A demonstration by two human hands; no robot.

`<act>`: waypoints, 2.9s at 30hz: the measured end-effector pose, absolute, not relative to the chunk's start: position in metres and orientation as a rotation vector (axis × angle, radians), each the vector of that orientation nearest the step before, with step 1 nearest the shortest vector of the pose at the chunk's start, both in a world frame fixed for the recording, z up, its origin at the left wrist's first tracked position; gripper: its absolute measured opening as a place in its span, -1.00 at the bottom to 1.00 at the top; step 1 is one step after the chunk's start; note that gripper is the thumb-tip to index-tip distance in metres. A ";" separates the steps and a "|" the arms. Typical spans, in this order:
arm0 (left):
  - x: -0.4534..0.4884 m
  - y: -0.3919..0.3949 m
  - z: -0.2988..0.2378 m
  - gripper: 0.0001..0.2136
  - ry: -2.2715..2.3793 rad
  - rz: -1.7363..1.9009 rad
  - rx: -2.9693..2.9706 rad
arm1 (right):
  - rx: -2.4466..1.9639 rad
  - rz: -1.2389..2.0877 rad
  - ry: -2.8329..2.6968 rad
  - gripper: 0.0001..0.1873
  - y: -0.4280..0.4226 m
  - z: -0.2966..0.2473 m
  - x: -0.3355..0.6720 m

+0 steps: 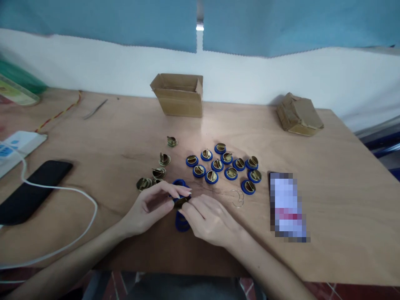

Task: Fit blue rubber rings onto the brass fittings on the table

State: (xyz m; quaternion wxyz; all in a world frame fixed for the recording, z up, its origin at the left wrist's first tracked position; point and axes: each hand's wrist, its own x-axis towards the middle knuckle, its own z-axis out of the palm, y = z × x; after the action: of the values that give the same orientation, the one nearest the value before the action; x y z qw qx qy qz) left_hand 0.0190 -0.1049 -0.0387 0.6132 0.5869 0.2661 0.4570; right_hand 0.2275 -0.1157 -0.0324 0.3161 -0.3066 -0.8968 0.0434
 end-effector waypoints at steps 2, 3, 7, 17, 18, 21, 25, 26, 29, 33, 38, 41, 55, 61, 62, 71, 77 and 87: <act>0.018 -0.104 -0.039 -0.87 0.604 1.054 1.354 | -0.805 0.085 -2.365 -0.82 -0.116 -0.033 0.227; 0.018 -0.104 -0.038 -0.87 0.601 1.052 1.356 | -0.802 0.074 -2.362 -0.85 -0.116 -0.034 0.227; 0.018 -0.105 -0.038 -0.87 0.593 1.051 1.356 | -0.796 0.055 -2.343 -0.90 -0.117 -0.035 0.228; 0.018 -0.107 -0.041 -0.86 0.577 1.066 1.328 | -0.792 0.138 -2.354 -0.81 -0.114 -0.033 0.227; 0.018 -0.107 -0.042 -0.86 0.574 1.069 1.324 | -0.796 0.140 -2.349 -0.80 -0.113 -0.032 0.227; 0.019 -0.108 -0.043 -0.85 0.572 1.070 1.315 | -0.799 0.164 -2.321 -0.80 -0.112 -0.031 0.227; 0.021 -0.109 -0.044 -0.85 0.596 1.068 1.298 | -0.795 0.253 -2.292 -0.84 -0.110 -0.028 0.227; 0.021 -0.110 -0.044 -0.85 0.601 1.068 1.295 | -0.796 0.272 -2.283 -0.84 -0.109 -0.028 0.227; 0.022 -0.110 -0.045 -0.85 0.616 1.065 1.299 | -0.798 0.316 -2.271 -0.84 -0.109 -0.028 0.228; 0.023 -0.111 -0.045 -0.88 0.632 1.073 1.330 | -0.797 0.390 -2.258 -0.82 -0.110 -0.031 0.230; 0.024 -0.112 -0.044 -0.89 0.648 1.084 1.351 | -0.855 0.567 -2.170 -0.83 -0.113 -0.028 0.232; 0.025 -0.112 -0.044 -0.90 0.657 1.081 1.354 | -0.867 0.626 -2.144 -0.81 -0.113 -0.027 0.233; 0.024 -0.112 -0.040 -0.93 0.716 1.098 1.277 | -0.846 0.748 -2.045 -0.92 -0.110 -0.024 0.231; 0.028 -0.111 -0.046 -0.94 0.705 1.130 1.207 | -0.980 0.918 -1.842 -0.83 -0.112 -0.028 0.230; 0.029 -0.111 -0.046 -0.94 0.706 1.132 1.201 | -0.992 0.905 -1.839 -0.83 -0.113 -0.030 0.230; 0.029 -0.114 -0.047 -0.73 0.754 1.197 1.221 | -0.846 0.689 -1.833 -0.61 -0.130 -0.038 0.215; 0.032 -0.115 -0.049 -0.59 0.824 1.279 1.341 | -0.941 0.955 -1.657 -0.81 -0.126 -0.032 0.220; 0.027 -0.107 -0.054 -0.67 1.032 1.341 1.611 | -0.800 1.807 -1.178 -0.81 -0.103 -0.039 0.234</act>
State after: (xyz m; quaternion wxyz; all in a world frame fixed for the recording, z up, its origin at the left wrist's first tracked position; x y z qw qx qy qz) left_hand 0.0271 -0.1070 -0.0542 0.3916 0.6345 0.4065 0.5280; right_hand 0.2336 -0.1027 -0.0388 0.4081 -0.3174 -0.4673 0.7171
